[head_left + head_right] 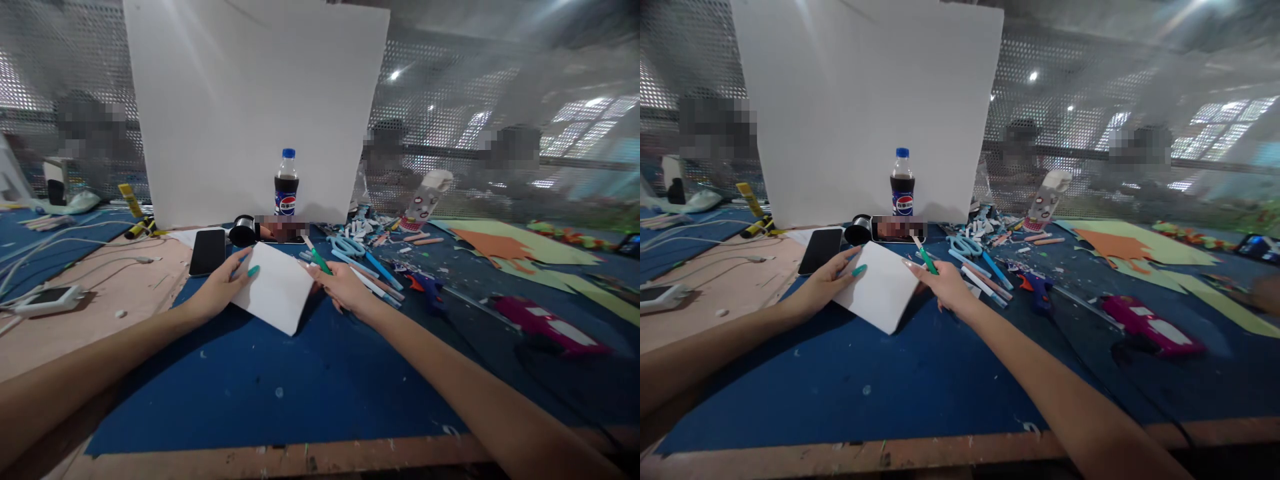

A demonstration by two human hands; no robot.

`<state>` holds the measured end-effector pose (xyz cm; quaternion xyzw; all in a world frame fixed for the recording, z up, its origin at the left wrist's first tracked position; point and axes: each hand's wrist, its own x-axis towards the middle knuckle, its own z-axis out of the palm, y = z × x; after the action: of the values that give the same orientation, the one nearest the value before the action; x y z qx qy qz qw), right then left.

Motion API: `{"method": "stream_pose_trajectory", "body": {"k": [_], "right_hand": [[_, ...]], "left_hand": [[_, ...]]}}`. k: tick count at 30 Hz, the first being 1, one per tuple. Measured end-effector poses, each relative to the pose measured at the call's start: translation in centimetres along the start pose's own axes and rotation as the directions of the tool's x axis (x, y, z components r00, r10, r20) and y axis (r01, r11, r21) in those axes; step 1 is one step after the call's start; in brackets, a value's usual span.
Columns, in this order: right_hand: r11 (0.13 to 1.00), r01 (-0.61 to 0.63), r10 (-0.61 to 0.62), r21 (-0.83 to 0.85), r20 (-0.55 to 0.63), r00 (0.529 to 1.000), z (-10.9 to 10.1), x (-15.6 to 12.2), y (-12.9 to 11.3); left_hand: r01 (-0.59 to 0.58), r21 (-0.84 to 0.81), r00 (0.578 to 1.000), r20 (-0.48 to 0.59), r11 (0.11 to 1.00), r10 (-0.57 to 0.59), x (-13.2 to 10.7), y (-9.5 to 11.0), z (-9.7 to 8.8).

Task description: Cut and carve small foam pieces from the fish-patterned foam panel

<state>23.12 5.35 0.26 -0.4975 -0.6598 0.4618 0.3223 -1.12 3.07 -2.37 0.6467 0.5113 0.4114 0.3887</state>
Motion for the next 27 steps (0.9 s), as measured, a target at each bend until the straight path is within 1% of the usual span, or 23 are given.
{"method": "stream_pose_trajectory", "body": {"k": [2,5,7,8,10,12,13,14,16,17,18,20,22,23,25,27], "right_hand": [[0.998,-0.005,0.006,0.059,-0.018,1.000,0.0,0.1,0.1],[0.997,-0.006,0.010,0.077,-0.053,0.999,0.0,0.2,0.3],[0.998,0.004,-0.001,0.056,-0.057,0.998,0.0,0.1,0.4],[0.999,0.016,-0.014,0.045,-0.053,0.998,0.1,0.1,0.4],[0.998,0.049,-0.048,0.025,-0.043,0.998,0.2,-0.1,0.3],[0.997,0.082,-0.081,0.011,-0.047,0.996,0.5,-0.2,0.1],[0.996,0.094,-0.094,0.008,-0.055,0.994,0.7,-0.2,0.0],[0.994,0.106,-0.105,0.011,-0.066,0.992,0.9,-0.2,-0.1],[0.990,0.135,-0.131,0.034,-0.087,0.988,1.4,0.1,-0.3],[0.987,0.149,-0.144,0.052,-0.097,0.985,1.7,0.3,-0.3],[0.985,0.159,-0.151,0.071,-0.104,0.983,1.9,0.5,-0.2],[0.982,0.160,-0.149,0.095,-0.109,0.983,2.3,0.9,0.0],[0.984,0.147,-0.138,0.102,-0.094,0.986,2.4,1.1,0.3],[0.984,0.147,-0.138,0.104,-0.089,0.986,2.5,1.2,0.4],[0.980,0.158,-0.147,0.122,-0.093,0.985,2.3,1.1,0.6],[0.975,0.176,-0.165,0.137,-0.087,0.982,2.0,1.0,0.6]], "left_hand": [[0.022,0.032,0.999,-0.048,0.999,-0.021,0.1,-0.1,0.0],[0.015,0.084,1.000,-0.012,0.996,-0.014,-0.2,-0.2,0.0],[-0.023,0.134,1.000,0.001,0.991,0.023,-0.5,-0.1,0.0],[-0.043,0.173,0.999,-0.013,0.984,0.046,-0.7,0.0,0.0],[-0.092,0.299,0.990,-0.078,0.950,0.120,-1.1,0.2,0.0],[-0.166,0.467,0.959,-0.127,0.869,0.252,-1.5,0.7,0.1],[-0.215,0.551,0.935,-0.122,0.807,0.333,-1.7,0.9,0.2],[-0.272,0.617,0.909,-0.087,0.738,0.408,-1.9,1.1,0.3],[-0.368,0.685,0.877,0.031,0.629,0.479,-2.0,1.4,0.5],[-0.399,0.696,0.872,0.088,0.597,0.481,-2.0,1.5,0.7],[-0.410,0.703,0.878,0.130,0.582,0.461,-1.9,1.4,0.7],[-0.391,0.717,0.909,0.202,0.577,0.365,-1.5,1.0,0.7],[-0.330,0.728,0.941,0.204,0.600,0.270,-1.1,0.5,0.6],[-0.309,0.734,0.948,0.191,0.605,0.253,-0.9,0.2,0.4],[-0.268,0.760,0.955,0.129,0.592,0.266,-0.7,-0.1,0.2],[-0.220,0.794,0.953,0.050,0.567,0.299,-0.7,-0.3,0.0]]}}
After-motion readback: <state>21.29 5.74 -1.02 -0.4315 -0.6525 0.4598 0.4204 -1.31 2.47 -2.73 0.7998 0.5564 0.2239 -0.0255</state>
